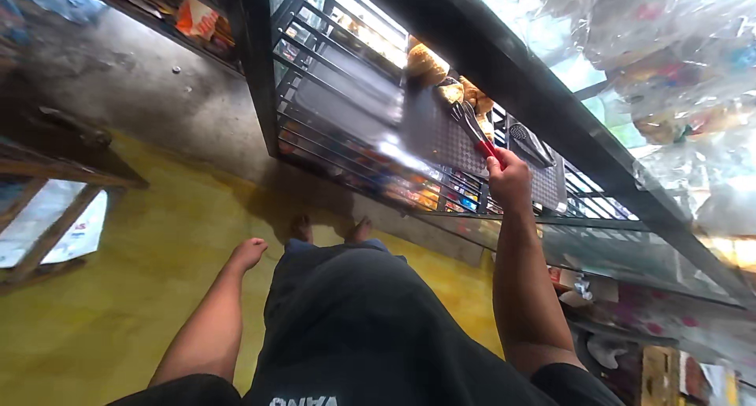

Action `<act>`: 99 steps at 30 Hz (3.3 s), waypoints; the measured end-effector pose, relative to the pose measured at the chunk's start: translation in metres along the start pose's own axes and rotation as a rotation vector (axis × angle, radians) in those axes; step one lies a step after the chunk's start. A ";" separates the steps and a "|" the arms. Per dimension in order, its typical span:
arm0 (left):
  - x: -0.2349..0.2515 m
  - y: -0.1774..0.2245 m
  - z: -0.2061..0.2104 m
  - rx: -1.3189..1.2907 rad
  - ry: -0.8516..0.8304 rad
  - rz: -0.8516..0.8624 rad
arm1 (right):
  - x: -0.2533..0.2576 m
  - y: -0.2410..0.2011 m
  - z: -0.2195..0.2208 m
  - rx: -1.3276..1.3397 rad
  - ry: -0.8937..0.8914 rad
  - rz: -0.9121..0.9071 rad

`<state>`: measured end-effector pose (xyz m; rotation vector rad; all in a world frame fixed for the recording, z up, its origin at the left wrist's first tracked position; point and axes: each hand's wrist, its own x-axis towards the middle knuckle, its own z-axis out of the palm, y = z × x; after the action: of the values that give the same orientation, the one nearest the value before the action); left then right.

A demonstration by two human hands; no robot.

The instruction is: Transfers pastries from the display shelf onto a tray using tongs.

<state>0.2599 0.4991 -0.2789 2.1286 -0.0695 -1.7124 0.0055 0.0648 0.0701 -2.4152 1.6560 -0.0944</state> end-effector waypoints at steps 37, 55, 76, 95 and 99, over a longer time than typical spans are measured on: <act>0.044 0.368 0.020 -0.558 0.292 0.229 | -0.188 0.045 0.033 1.152 -0.591 0.171; 0.026 0.189 0.114 -1.178 0.285 0.234 | -0.114 0.120 0.091 0.696 -1.140 0.001; -0.071 -0.044 0.192 -1.531 0.456 0.332 | 0.105 -0.117 0.247 0.277 -0.274 -0.191; -0.148 -0.112 0.125 -1.460 0.310 0.394 | 0.067 -0.141 0.272 0.405 -0.118 -0.333; -0.174 -0.111 0.116 -1.427 0.317 0.391 | -0.091 -0.044 0.165 0.366 -0.431 -0.472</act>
<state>0.0844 0.6186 -0.1748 1.1067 0.5952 -0.6908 0.0411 0.1873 -0.0757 -2.2789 0.7933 0.0458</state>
